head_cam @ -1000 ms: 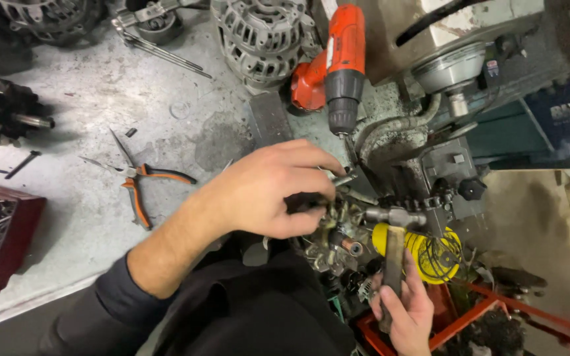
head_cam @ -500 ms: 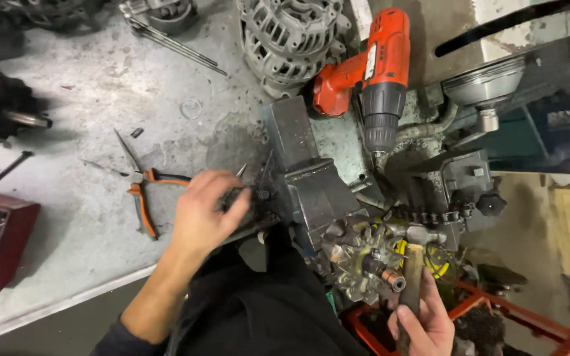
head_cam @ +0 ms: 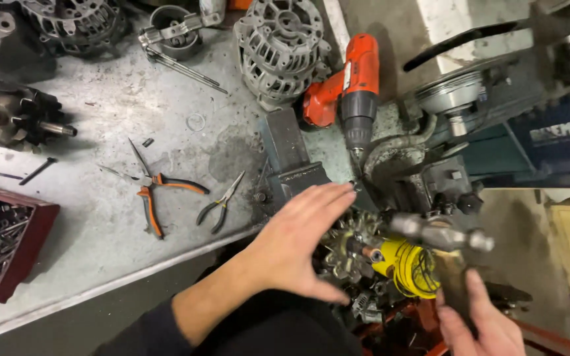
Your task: The person works on a mechanical component, likely a stator, using a hammer to tap it and pliers to manipulate small parts. They also use a screwdriver to adjust the component and handle various tools and parts on a cluttered workbench.
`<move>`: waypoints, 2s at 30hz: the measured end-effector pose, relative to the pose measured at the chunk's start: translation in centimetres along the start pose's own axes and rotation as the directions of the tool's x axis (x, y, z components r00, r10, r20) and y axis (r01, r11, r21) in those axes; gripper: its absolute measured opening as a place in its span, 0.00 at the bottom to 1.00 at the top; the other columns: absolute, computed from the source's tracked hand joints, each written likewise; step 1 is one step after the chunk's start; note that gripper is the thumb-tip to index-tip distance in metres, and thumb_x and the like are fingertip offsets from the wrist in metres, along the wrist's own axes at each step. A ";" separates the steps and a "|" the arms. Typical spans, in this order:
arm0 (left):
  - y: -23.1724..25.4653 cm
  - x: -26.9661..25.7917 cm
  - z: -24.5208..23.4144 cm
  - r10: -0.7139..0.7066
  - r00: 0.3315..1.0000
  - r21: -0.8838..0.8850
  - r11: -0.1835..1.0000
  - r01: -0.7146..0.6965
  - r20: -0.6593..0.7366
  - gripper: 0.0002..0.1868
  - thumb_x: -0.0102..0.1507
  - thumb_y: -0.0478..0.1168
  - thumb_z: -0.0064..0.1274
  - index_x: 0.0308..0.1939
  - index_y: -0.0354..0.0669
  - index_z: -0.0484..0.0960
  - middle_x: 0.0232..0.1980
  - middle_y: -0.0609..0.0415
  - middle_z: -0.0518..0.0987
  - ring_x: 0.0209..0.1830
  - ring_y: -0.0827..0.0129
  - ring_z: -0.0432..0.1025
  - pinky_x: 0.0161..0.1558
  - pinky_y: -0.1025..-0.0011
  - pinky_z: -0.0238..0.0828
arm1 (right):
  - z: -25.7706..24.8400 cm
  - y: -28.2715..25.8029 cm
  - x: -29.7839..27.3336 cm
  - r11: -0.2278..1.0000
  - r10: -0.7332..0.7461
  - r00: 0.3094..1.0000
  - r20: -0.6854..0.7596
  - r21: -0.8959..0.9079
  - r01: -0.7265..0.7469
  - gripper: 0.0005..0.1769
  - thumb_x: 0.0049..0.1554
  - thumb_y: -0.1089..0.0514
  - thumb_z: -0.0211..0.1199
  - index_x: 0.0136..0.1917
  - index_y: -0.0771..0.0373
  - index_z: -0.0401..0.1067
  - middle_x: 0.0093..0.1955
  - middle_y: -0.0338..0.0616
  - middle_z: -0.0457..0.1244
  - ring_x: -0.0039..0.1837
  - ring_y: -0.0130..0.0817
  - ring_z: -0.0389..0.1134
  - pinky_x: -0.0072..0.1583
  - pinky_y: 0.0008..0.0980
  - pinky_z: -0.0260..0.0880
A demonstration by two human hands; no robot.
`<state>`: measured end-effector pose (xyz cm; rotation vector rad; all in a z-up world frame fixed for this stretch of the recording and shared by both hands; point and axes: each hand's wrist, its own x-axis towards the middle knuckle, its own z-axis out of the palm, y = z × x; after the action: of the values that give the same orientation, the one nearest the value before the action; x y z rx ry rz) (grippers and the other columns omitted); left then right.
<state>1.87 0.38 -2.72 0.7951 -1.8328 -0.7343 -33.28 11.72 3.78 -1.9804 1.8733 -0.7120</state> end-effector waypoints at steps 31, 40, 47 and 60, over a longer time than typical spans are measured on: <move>-2.9 -0.6 4.2 0.004 0.999 -0.197 0.980 0.003 0.033 0.54 0.41 0.55 0.73 0.66 0.36 0.71 0.65 0.41 0.77 0.63 0.50 0.75 0.66 0.62 0.72 | -1.3 -0.2 -3.0 0.835 -0.236 0.952 0.194 -0.461 0.301 0.34 0.45 0.60 0.73 0.65 0.62 0.69 0.48 0.56 0.72 0.47 0.48 0.76 0.47 0.38 0.75; -2.7 -0.9 4.0 -0.026 0.998 -0.197 0.980 0.035 0.049 0.53 0.41 0.54 0.73 0.67 0.37 0.71 0.65 0.42 0.77 0.64 0.50 0.75 0.67 0.63 0.72 | -0.8 -0.4 -4.1 0.916 -0.284 0.959 -0.003 -0.298 0.270 0.28 0.55 0.62 0.70 0.68 0.60 0.69 0.54 0.54 0.70 0.55 0.47 0.75 0.58 0.37 0.75; -2.7 -0.6 4.2 0.016 1.000 -0.203 0.979 -0.011 0.026 0.54 0.41 0.55 0.74 0.67 0.37 0.71 0.65 0.41 0.76 0.64 0.48 0.74 0.67 0.61 0.71 | -1.9 -1.4 -0.2 0.677 -0.514 0.777 0.362 -0.386 0.627 0.32 0.39 0.61 0.74 0.59 0.65 0.72 0.53 0.61 0.71 0.54 0.52 0.76 0.57 0.43 0.74; -0.7 -0.8 2.6 -0.004 1.000 -0.139 0.990 0.006 0.014 0.57 0.42 0.55 0.74 0.71 0.35 0.68 0.69 0.40 0.75 0.69 0.48 0.71 0.71 0.58 0.67 | 6.8 0.3 13.0 0.927 -0.280 0.948 0.155 -0.212 0.308 0.32 0.56 0.58 0.64 0.73 0.53 0.65 0.50 0.50 0.68 0.49 0.53 0.71 0.50 0.42 0.72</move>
<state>-0.14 0.91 -4.57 0.7062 -1.7710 -0.8624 -29.57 -1.92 -0.28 -2.4309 1.6711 -0.4461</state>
